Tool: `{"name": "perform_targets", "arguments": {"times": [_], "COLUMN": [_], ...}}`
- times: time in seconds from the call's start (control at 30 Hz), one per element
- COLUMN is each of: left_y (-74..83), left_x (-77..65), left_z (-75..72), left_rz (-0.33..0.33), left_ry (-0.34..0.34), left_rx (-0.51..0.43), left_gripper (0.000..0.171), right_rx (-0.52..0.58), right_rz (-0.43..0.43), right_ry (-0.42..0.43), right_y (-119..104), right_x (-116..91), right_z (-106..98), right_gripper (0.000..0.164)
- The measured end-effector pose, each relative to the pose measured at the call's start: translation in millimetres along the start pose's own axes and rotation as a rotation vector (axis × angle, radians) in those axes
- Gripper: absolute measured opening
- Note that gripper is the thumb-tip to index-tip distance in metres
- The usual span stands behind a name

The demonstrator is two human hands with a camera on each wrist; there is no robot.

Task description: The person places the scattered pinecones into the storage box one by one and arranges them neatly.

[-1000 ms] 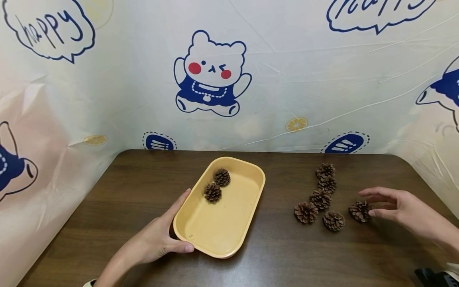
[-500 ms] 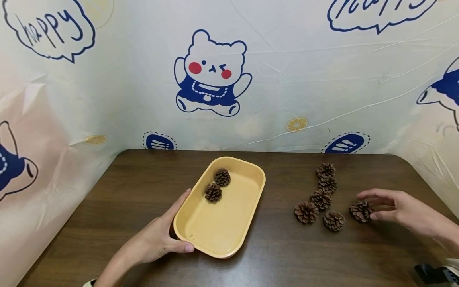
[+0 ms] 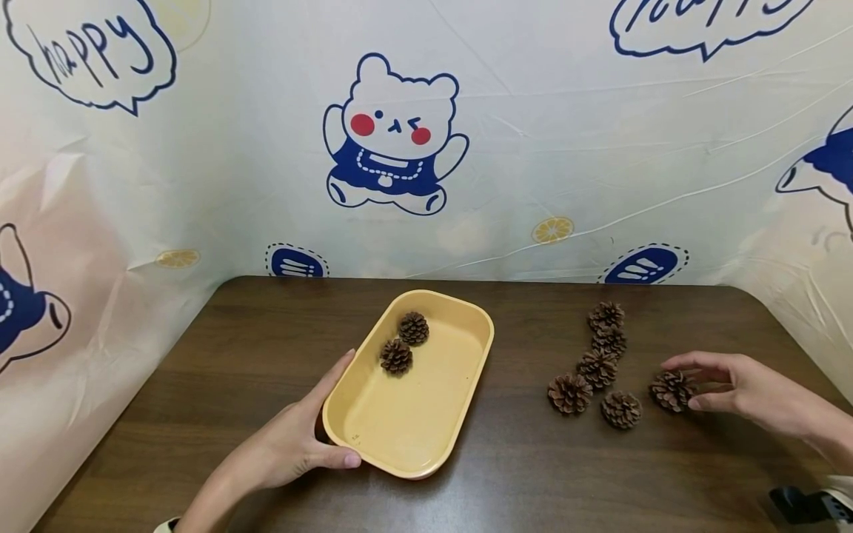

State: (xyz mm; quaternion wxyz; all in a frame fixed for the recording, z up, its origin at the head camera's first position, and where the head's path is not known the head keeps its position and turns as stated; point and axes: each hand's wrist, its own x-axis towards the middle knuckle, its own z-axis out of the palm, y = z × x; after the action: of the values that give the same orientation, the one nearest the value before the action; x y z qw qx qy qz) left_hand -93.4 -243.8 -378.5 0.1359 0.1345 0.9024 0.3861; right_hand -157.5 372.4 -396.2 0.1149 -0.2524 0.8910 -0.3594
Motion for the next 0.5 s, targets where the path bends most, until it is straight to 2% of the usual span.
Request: {"name": "perform_targets", "arguments": {"times": [0.5], "left_y": [0.1], "left_x": [-0.3], "left_z": [-0.2], "left_rz": [0.010], "left_ry": [0.002], "left_rx": [0.010], "left_gripper": [0.130], "right_rx": [0.036], "right_rz": [0.007], "right_ry": [-0.026], "right_y": [1.5], "right_x": [3.2], "right_z": [-0.3], "right_gripper": [0.048]}}
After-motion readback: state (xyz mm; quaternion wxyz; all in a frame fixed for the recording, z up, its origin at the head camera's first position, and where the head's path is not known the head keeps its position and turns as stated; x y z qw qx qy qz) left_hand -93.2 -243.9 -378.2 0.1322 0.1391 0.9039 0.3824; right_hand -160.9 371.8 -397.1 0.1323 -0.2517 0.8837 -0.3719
